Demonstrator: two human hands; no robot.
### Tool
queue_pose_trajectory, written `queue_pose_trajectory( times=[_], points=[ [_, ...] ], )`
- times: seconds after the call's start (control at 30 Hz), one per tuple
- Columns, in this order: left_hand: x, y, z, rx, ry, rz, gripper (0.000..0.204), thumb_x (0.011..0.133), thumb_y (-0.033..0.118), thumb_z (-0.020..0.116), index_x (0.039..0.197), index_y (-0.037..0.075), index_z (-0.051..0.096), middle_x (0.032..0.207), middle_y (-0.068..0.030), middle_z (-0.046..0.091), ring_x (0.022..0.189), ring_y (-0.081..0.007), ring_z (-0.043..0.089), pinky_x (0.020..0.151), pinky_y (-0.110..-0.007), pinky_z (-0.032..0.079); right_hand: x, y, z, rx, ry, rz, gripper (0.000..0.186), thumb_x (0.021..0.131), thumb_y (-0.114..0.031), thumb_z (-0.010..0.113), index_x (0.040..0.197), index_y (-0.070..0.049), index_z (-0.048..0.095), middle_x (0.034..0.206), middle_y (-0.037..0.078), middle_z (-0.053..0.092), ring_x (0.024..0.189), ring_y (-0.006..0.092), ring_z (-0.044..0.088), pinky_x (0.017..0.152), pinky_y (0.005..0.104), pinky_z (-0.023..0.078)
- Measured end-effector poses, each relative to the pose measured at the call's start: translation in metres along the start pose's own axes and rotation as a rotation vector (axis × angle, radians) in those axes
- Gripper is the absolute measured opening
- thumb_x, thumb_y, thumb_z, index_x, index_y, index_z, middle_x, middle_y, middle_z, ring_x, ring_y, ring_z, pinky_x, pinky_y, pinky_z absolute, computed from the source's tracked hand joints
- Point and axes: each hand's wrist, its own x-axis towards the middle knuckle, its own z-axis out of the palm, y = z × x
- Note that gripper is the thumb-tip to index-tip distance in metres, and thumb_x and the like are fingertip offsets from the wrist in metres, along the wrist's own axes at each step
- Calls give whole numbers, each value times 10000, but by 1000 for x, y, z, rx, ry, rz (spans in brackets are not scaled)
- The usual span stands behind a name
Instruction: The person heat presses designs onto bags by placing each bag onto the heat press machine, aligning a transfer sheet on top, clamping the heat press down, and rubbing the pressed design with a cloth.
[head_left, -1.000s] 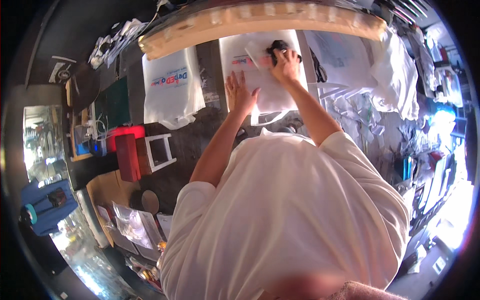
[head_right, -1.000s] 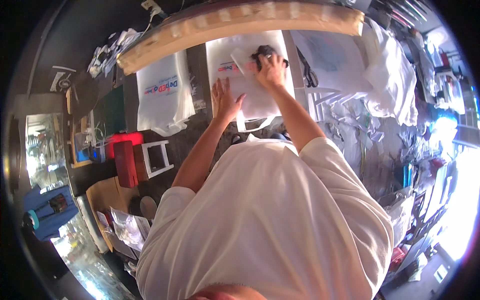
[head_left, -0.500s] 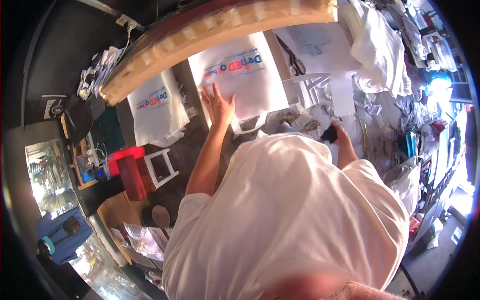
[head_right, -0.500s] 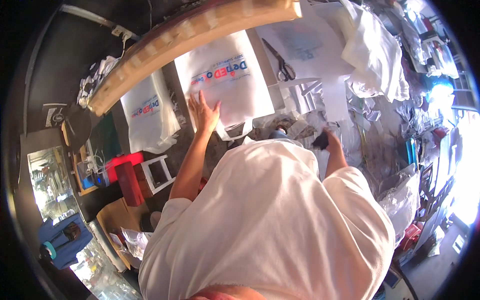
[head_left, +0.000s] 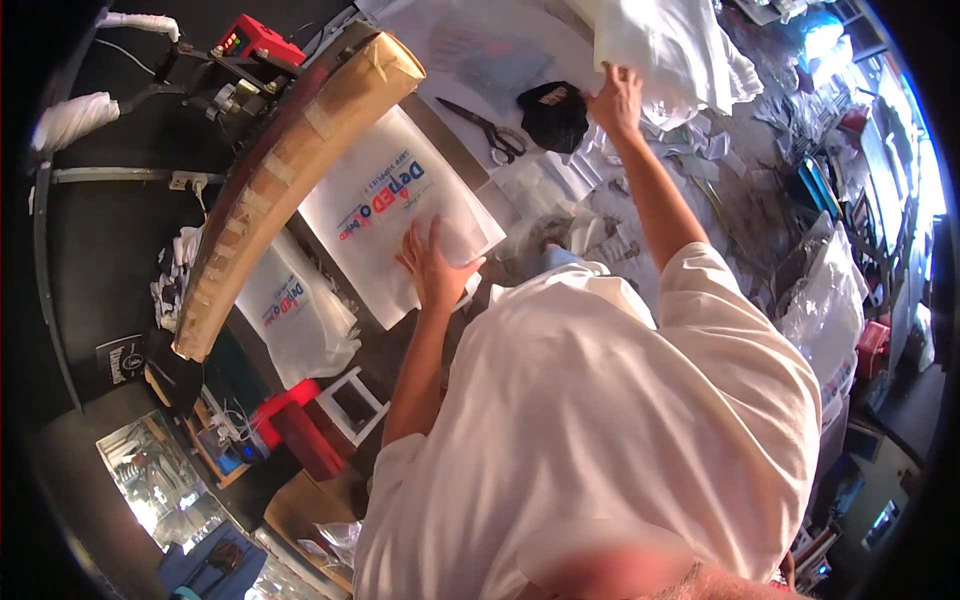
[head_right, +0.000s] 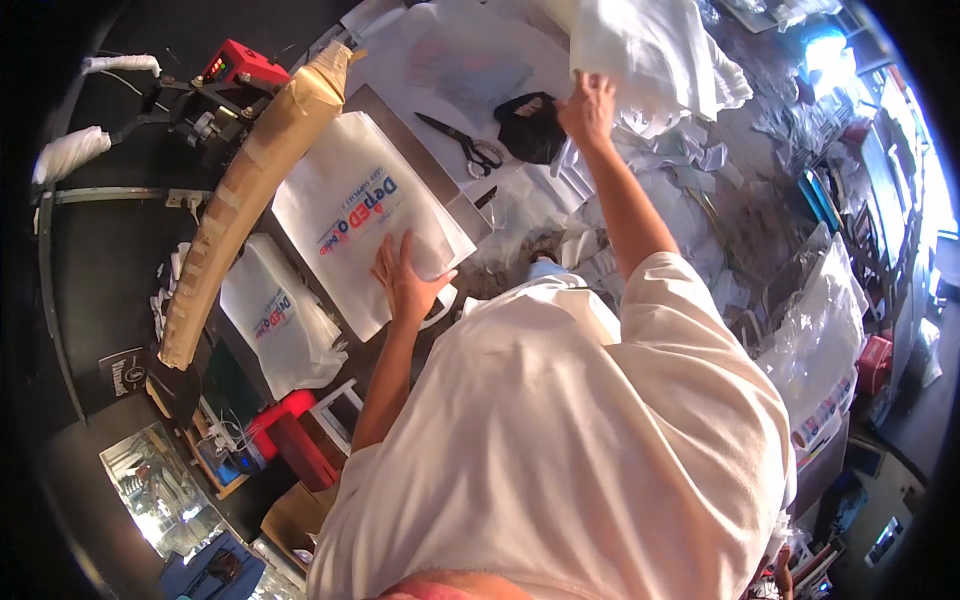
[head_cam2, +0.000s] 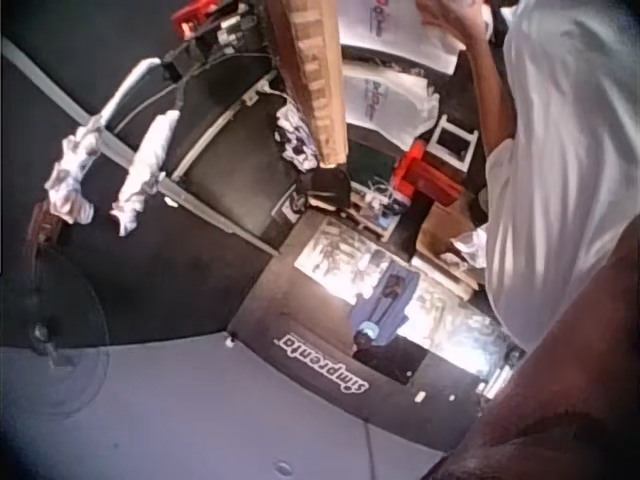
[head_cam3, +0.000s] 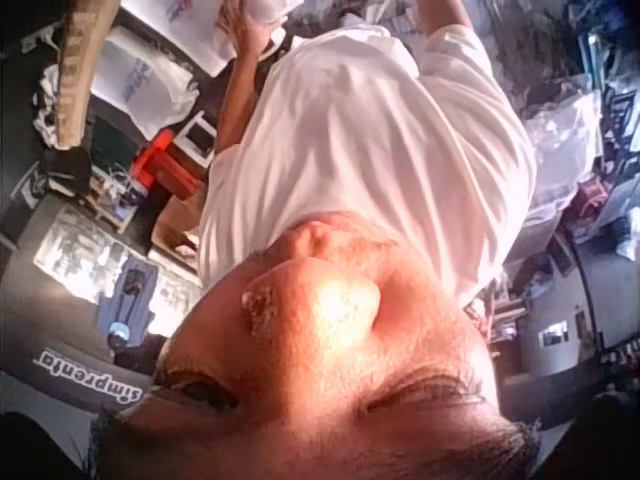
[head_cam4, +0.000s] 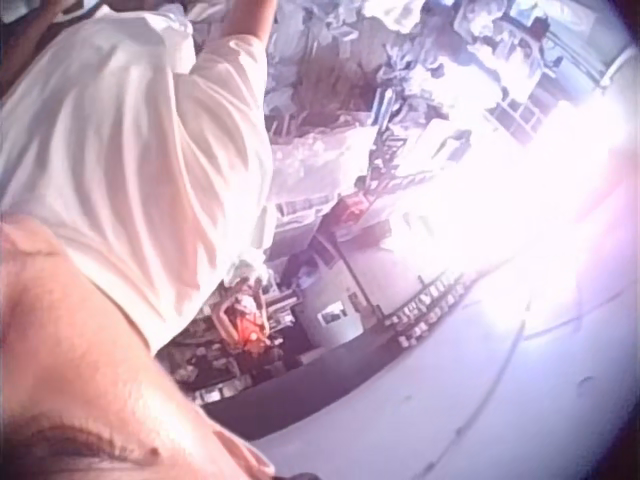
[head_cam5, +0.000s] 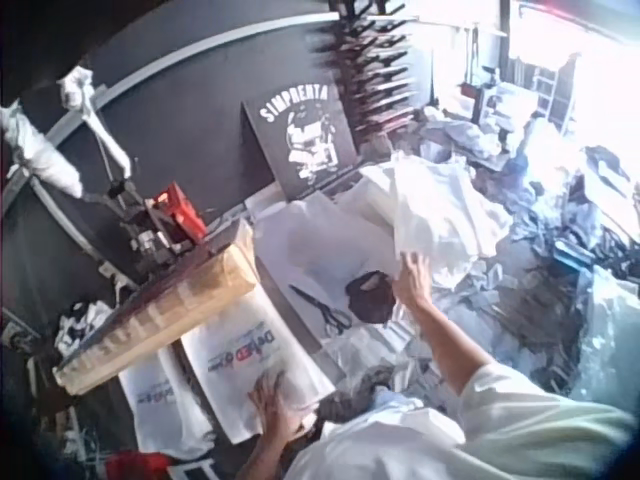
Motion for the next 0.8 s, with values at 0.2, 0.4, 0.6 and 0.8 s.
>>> queue_pose_trajectory(
  times=[0.2,0.4,0.6,0.8],
  points=[
    [4,3,5,-23,31,74,1097,545,414,927,1479,200,392,1526,-206,313,1414,-412,294,1077,-742,233,43,97,-19,-320,172,-126,611,755,-254,762,1336,-210,580,1363,125,489,1267,360,440,1012,504,398],
    [-4,-10,12,53,113,93,1086,539,423,929,1464,145,432,1485,-231,394,1373,-432,367,1077,-648,267,58,96,-16,-159,120,-238,368,794,-280,724,1115,-105,685,1113,84,676,1041,302,616,921,417,490],
    [0,-5,11,69,-34,32,1194,547,538,900,1523,177,314,1570,-229,272,1434,-437,262,1114,-673,216,59,81,-64,-18,68,-25,296,886,-122,519,1154,-42,617,1047,168,694,1011,352,660,877,437,517],
    [0,-1,0,54,-79,45,1141,585,519,895,1510,159,332,1544,-223,301,1417,-435,287,1115,-672,224,44,70,-145,86,497,-22,298,880,-90,520,1136,-66,669,1057,152,713,1010,323,675,882,431,525]
  ],
)
